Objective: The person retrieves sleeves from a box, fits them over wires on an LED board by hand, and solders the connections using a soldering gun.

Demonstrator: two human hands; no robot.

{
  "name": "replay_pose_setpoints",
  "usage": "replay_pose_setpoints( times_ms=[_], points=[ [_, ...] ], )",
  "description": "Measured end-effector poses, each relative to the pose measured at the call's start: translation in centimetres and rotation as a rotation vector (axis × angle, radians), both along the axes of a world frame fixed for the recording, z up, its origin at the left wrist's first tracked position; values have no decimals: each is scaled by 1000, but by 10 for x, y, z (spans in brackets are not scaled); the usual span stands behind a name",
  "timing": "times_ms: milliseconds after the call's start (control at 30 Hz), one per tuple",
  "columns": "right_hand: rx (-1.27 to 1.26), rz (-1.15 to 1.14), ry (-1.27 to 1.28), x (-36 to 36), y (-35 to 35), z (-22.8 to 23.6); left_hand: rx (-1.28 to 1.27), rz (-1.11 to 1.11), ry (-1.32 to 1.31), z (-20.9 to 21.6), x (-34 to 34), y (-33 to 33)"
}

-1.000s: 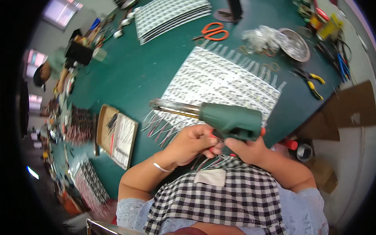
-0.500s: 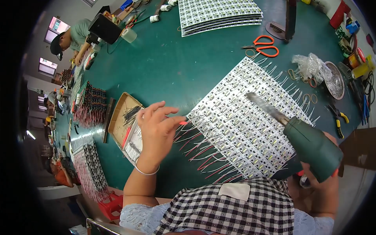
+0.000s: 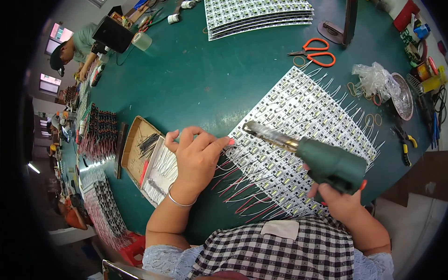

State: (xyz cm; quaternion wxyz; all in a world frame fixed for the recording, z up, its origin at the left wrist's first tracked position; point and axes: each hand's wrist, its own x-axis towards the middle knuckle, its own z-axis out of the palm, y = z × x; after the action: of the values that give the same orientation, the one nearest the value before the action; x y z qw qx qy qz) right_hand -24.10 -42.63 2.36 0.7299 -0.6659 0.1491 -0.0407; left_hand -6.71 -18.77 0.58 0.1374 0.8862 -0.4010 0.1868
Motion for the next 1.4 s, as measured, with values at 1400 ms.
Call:
replay_pose_setpoints(
  times_ms=[1400],
  points=[
    [-147, 105, 243, 2, 17, -4, 248, -45, 24, 13, -5, -12]
  ],
)
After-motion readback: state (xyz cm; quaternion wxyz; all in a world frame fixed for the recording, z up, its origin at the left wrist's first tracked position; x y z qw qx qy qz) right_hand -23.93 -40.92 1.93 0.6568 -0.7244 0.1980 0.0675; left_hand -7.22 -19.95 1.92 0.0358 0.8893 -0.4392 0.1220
